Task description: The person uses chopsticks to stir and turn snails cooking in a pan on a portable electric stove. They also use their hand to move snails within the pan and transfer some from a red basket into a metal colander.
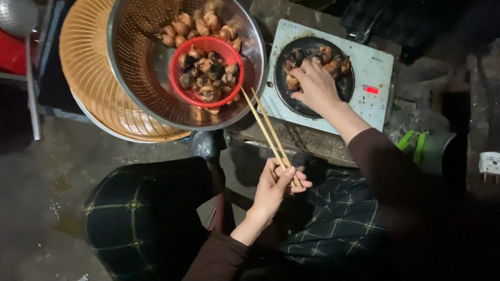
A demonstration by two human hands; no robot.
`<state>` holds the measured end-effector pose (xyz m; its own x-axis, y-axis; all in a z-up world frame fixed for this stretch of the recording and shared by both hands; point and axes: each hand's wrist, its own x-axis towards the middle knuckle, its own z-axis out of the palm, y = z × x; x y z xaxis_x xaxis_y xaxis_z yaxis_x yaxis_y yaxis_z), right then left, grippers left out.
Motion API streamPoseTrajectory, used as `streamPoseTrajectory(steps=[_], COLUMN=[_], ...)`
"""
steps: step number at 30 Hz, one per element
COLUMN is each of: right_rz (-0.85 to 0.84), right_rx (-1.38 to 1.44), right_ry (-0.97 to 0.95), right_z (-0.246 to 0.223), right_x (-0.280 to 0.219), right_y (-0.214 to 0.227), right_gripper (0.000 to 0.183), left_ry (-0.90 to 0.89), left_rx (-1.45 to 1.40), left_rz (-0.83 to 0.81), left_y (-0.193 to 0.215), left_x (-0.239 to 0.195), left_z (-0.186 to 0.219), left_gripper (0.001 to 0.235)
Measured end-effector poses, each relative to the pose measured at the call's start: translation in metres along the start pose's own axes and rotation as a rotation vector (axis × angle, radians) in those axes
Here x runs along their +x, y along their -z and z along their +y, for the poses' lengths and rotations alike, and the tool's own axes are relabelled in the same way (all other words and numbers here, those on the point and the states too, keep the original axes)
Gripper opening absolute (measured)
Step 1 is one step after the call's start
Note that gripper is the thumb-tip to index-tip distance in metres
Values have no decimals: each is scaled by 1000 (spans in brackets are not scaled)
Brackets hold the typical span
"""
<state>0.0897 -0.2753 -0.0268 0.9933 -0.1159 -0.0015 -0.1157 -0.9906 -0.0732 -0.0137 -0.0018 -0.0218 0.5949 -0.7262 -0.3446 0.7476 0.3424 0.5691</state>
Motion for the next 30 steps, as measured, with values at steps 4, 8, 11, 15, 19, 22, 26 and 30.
streamPoseTrajectory(steps=[4, 8, 11, 15, 19, 22, 26, 30], right_rz=[17, -134, -391, 188, 418, 458, 536, 553], right_rx=[34, 158, 368, 105, 7, 227, 579, 592], right_ry=[-7, -11, -118, 688, 638, 388, 13, 35], right_z=[1, -62, -141, -98, -80, -55, -42, -33], right_x=[-3, -26, -37, -82, -80, -84, -90, -86], right_y=[15, 94, 167, 42, 30, 32, 50, 41], right_gripper=[59, 53, 48, 26, 33, 24, 11, 9], left_ry=[-2, 21, 56, 83, 100, 90, 73, 66], left_rx=[-20, -33, -53, -93, -83, -12, 71, 117], left_rz=[-8, -25, -36, -74, -138, -213, -118, -66], left_y=[0, -3, -7, -22, -29, -27, -12, -9], left_x=[-1, 0, -2, -9, -11, -9, 1, 4], left_z=[-1, 6, 21, 42, 45, 37, 11, 9], left_gripper=[26, 26, 28, 29, 34, 44, 39, 34])
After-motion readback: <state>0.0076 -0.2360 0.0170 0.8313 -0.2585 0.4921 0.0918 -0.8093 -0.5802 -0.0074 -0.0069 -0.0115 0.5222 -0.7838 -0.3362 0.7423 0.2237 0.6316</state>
